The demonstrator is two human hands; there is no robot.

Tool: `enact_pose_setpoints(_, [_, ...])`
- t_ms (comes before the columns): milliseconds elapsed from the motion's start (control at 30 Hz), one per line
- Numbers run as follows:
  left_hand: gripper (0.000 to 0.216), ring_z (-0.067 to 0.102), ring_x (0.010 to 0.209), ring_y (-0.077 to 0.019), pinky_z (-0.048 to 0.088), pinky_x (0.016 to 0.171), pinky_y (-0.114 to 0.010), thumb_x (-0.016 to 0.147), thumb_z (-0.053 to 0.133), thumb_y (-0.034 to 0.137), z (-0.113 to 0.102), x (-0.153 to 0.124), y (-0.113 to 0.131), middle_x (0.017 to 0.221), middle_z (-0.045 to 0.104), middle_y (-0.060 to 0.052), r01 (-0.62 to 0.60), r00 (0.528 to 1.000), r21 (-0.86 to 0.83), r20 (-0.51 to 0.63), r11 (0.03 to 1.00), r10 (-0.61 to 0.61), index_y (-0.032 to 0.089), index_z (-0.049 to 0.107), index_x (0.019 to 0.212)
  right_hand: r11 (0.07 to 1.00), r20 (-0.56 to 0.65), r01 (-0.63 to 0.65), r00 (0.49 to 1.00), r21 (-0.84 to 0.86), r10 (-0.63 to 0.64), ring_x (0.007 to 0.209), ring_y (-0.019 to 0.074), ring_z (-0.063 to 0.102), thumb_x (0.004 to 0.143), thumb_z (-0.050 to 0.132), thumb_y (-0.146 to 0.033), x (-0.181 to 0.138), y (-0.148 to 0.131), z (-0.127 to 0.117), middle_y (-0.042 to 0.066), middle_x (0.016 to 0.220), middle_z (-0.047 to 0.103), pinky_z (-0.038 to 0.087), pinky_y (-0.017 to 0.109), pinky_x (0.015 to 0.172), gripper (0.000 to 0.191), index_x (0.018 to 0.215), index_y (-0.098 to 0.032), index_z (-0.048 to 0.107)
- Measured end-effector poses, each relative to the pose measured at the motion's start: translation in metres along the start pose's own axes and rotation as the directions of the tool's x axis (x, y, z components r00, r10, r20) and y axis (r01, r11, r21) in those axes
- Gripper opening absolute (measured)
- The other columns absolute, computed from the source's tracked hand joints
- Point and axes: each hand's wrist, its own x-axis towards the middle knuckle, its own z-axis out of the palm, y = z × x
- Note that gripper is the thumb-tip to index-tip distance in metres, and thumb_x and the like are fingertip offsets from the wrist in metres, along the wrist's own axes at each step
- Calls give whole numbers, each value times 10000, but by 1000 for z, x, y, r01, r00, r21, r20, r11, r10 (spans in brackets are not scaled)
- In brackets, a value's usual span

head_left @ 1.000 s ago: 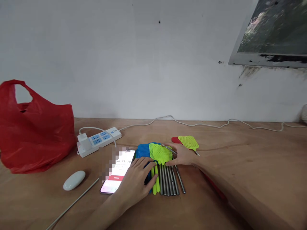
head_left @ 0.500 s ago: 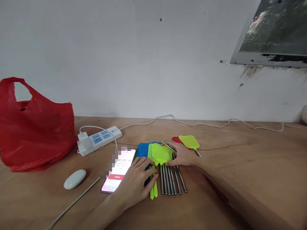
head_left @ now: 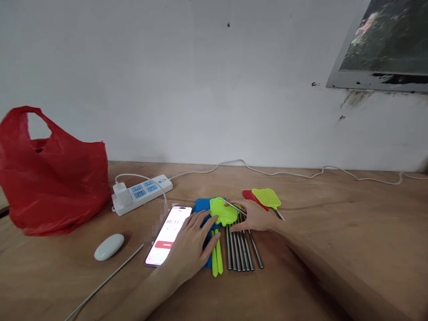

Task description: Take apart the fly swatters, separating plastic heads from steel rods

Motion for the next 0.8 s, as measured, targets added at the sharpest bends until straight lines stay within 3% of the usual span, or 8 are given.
enact_pose_setpoints(267, [391, 545, 1295, -344, 481, 1036, -585, 1049, 433, 379, 2, -2, -1, 1361, 617, -143, 0, 999, 27, 44, 1000, -1, 226, 564, 1384, 998, -42, -28, 999, -53, 26, 1242, 329, 605, 681, 845, -532, -5, 3, -5, 130, 1365, 645, 456, 487, 1054, 790, 1356, -202, 600])
enact_pose_setpoints(500, [448, 508, 1346, -346, 455, 1073, -591, 1058, 410, 413, 4, -2, 1, 1400, 594, -165, 30, 997, 36, 72, 999, -33, 186, 506, 1432, 995, -32, -19, 999, -96, 16, 1177, 341, 636, 692, 843, -458, -1, -4, -2, 120, 1309, 683, 460, 503, 1024, 630, 1242, -206, 667])
enact_pose_setpoints(800, [481, 539, 1310, -361, 465, 1060, -586, 1064, 377, 438, 7, -2, 4, 1357, 622, -185, 67, 994, 96, 75, 993, -74, 133, 510, 1411, 998, -1, 12, 1000, -54, -12, 1202, 334, 627, 634, 877, -489, -4, -7, 2, 102, 1307, 684, 477, 459, 1021, 717, 1264, -222, 660])
